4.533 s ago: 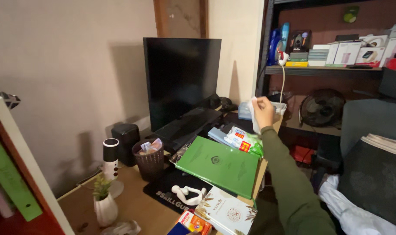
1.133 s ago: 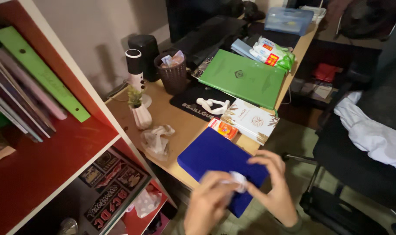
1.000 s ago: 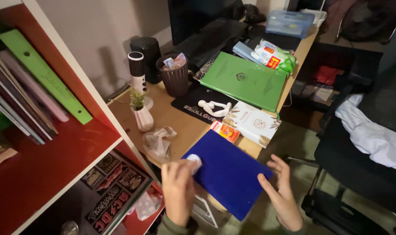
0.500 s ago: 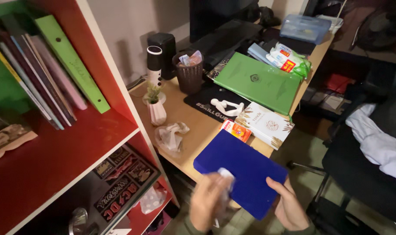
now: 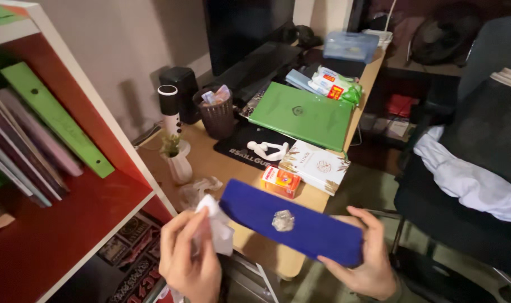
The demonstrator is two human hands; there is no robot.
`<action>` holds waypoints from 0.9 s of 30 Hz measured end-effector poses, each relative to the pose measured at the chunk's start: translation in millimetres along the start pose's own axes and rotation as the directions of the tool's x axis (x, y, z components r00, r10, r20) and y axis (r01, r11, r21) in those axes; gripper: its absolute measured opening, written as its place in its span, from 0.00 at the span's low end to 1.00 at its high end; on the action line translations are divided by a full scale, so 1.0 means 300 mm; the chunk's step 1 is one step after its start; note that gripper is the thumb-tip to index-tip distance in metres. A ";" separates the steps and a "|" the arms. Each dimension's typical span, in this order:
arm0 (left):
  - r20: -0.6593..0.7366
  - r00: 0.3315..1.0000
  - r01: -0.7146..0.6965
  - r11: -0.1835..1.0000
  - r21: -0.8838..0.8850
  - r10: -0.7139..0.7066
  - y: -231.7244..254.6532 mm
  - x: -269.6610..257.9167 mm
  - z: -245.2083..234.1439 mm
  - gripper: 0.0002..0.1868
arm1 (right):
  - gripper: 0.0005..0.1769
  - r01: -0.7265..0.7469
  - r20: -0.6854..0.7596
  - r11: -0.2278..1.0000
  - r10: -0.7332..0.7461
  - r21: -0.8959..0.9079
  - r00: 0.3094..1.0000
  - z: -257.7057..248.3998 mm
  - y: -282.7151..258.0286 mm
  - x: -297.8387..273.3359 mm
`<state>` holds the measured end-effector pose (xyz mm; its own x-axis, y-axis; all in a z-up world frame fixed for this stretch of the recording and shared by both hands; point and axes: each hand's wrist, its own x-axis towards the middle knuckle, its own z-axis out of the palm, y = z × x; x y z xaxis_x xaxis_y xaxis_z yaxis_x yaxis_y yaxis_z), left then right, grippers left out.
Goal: The person wipes a notebook with a cloth, places a small wooden box and various books and folders into a shelf, and wipes a blue case with a cloth.
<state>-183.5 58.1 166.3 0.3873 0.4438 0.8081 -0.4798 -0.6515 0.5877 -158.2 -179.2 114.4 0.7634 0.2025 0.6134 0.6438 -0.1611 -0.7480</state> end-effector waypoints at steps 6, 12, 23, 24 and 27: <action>0.369 0.794 -0.479 0.871 -0.111 0.484 0.150 -0.028 0.079 0.17 | 0.46 0.332 0.149 0.850 -0.297 -0.408 0.943 0.037 -0.014 0.073; 0.378 0.808 -0.436 0.890 -0.134 0.452 0.118 -0.006 0.089 0.17 | 0.45 0.489 0.089 0.802 -0.491 -0.342 0.867 0.046 -0.027 0.110; 0.515 0.612 -0.460 0.799 -0.387 0.601 0.130 -0.191 0.095 0.06 | 0.21 0.556 0.235 0.612 -0.527 -0.562 0.817 -0.014 -0.056 0.138; 0.458 0.664 -0.534 0.803 -0.263 0.591 0.101 -0.129 0.087 0.09 | 0.16 0.596 0.253 0.542 -0.577 -0.593 0.776 -0.024 -0.052 0.140; 0.158 0.911 -0.395 0.917 0.060 0.382 0.075 0.044 0.057 0.09 | 0.14 0.782 0.397 0.333 -0.717 -0.527 0.573 -0.078 -0.051 0.165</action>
<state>-175.7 38.8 189.4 0.2933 0.0581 0.9543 -0.5454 -0.8096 0.2169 -128.9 -189.4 162.2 -0.0448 0.6153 0.7870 0.8388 -0.4047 0.3642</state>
